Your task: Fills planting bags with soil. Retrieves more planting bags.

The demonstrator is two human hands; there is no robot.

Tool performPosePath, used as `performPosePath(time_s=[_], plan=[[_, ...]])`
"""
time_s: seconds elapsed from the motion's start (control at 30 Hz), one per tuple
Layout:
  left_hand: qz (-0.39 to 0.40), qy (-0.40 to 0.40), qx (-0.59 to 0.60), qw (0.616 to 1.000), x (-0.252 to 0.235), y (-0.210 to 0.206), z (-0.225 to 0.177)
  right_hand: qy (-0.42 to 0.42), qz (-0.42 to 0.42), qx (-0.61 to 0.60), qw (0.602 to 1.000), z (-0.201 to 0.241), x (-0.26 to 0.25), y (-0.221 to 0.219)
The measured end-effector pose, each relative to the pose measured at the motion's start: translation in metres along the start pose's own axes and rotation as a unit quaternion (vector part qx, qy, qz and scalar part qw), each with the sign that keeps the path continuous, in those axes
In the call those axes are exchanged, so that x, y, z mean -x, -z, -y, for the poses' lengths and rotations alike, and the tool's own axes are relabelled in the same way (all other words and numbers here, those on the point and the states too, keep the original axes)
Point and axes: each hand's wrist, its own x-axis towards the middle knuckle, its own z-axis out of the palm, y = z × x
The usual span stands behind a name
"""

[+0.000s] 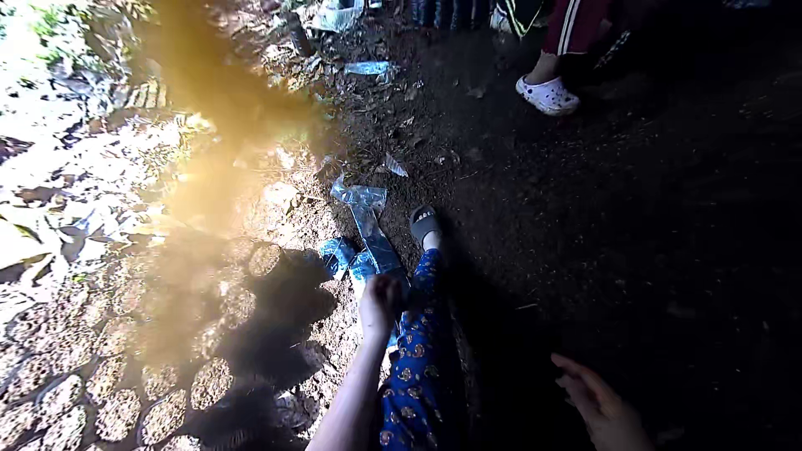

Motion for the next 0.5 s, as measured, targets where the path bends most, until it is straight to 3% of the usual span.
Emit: performPosePath(time_s=[0.07,0.13,0.2,0.3,0.4,0.5], plan=[[0.140,-0.151,-0.082,0.975,0.017,-0.003,-0.065,0.106,-0.045,-0.031,0.993,0.028,-0.007,-0.010],[0.240,-0.298,-0.106,0.918,0.041,-0.023,-0.110,0.192,-0.054,-0.060,0.978,0.050,-0.015,-0.013],[0.298,-0.367,-0.057,0.879,0.061,-0.042,-0.138,0.229,-0.041,-0.096,0.968,0.062,-0.016,-0.006],[0.355,-0.344,-0.013,0.869,0.069,-0.052,-0.155,0.179,-0.052,-0.108,0.976,0.060,-0.001,0.013],[0.442,-0.324,-0.039,0.836,0.079,-0.060,-0.157,0.120,-0.063,-0.092,0.987,0.035,0.019,0.035],[0.485,-0.285,-0.027,0.827,0.100,-0.079,-0.157,0.073,-0.159,-0.029,0.984,0.020,0.035,0.037]])
